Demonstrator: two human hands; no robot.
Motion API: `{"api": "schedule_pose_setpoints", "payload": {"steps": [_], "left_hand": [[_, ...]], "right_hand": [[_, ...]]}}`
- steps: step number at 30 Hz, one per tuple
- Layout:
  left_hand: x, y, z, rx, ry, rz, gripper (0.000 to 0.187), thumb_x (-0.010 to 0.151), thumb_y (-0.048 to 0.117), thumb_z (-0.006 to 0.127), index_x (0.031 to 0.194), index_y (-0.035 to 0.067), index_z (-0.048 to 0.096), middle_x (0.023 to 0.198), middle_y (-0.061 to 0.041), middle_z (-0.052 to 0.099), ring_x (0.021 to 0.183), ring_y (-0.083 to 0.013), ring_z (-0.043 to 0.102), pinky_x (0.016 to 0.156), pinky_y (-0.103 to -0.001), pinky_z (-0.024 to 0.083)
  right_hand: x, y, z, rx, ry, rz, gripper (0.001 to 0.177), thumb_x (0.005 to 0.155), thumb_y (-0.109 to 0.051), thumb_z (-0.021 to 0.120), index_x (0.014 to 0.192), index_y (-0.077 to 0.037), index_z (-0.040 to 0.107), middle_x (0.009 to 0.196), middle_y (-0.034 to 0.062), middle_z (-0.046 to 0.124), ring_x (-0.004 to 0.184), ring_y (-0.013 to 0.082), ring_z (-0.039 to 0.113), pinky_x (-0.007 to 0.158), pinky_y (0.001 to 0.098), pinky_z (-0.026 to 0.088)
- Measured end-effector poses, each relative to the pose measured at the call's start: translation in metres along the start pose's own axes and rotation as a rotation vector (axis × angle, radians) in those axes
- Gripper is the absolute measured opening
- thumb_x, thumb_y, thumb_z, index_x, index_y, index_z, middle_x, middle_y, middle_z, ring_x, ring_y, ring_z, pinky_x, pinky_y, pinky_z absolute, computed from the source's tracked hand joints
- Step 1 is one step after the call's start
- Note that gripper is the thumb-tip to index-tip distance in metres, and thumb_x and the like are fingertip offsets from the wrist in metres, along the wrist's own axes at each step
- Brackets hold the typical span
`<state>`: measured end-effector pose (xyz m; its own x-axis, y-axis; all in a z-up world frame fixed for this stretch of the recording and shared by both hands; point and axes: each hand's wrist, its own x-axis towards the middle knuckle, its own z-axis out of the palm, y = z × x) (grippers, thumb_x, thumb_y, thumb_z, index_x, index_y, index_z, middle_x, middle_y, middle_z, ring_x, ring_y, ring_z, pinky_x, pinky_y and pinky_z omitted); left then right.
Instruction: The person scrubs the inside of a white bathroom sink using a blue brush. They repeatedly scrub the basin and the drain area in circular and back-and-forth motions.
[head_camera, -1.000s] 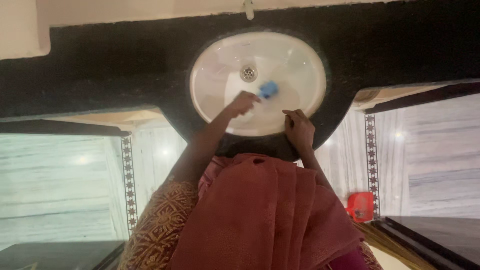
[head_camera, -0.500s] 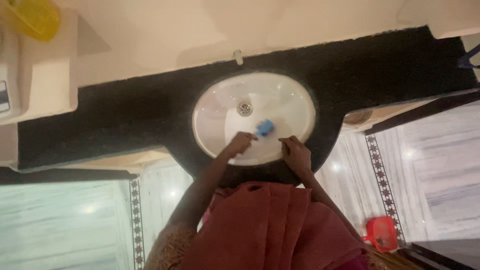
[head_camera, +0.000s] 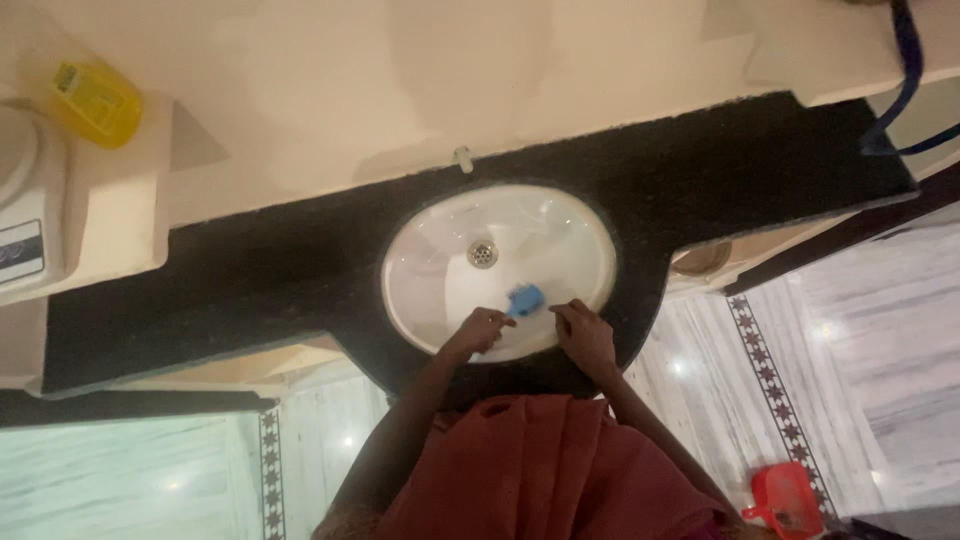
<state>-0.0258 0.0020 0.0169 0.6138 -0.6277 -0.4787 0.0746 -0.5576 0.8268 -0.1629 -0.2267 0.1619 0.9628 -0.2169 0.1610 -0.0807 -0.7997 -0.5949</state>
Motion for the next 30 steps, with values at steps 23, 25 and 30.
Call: {"api": "schedule_pose_setpoints", "payload": {"steps": [23, 25, 30], "left_hand": [[-0.013, -0.002, -0.076, 0.594, 0.695, 0.055, 0.026, 0.095, 0.028, 0.063, 0.098, 0.007, 0.078, 0.076, -0.012, 0.065, 0.058, -0.0229, 0.055, 0.055, -0.04, 0.046], [-0.007, 0.003, -0.057, 0.46, 0.402, 0.113, 0.025, 0.095, 0.026, 0.062, 0.097, 0.008, 0.078, 0.08, -0.013, 0.066, 0.062, -0.0255, 0.057, 0.058, -0.042, 0.048], [0.0, 0.003, -0.044, 0.128, 0.17, -0.058, 0.022, 0.093, 0.023, 0.059, 0.095, 0.01, 0.077, 0.089, -0.016, 0.069, 0.071, -0.032, 0.063, 0.067, -0.047, 0.052]], "right_hand": [[-0.001, -0.001, 0.001, 0.01, -0.035, 0.041, 0.02, 0.095, -0.014, 0.063, 0.111, -0.013, 0.076, 0.098, 0.0043, 0.07, 0.076, 0.0256, 0.07, 0.07, 0.0391, 0.057], [-0.001, -0.001, 0.001, 0.006, -0.032, 0.036, 0.02, 0.095, -0.014, 0.063, 0.11, -0.014, 0.076, 0.098, 0.0042, 0.07, 0.077, 0.0254, 0.07, 0.07, 0.0389, 0.057], [-0.002, 0.002, 0.004, 0.016, -0.028, 0.042, 0.02, 0.096, -0.015, 0.062, 0.11, -0.015, 0.076, 0.1, 0.0033, 0.07, 0.075, 0.0244, 0.07, 0.07, 0.0376, 0.058]]}}
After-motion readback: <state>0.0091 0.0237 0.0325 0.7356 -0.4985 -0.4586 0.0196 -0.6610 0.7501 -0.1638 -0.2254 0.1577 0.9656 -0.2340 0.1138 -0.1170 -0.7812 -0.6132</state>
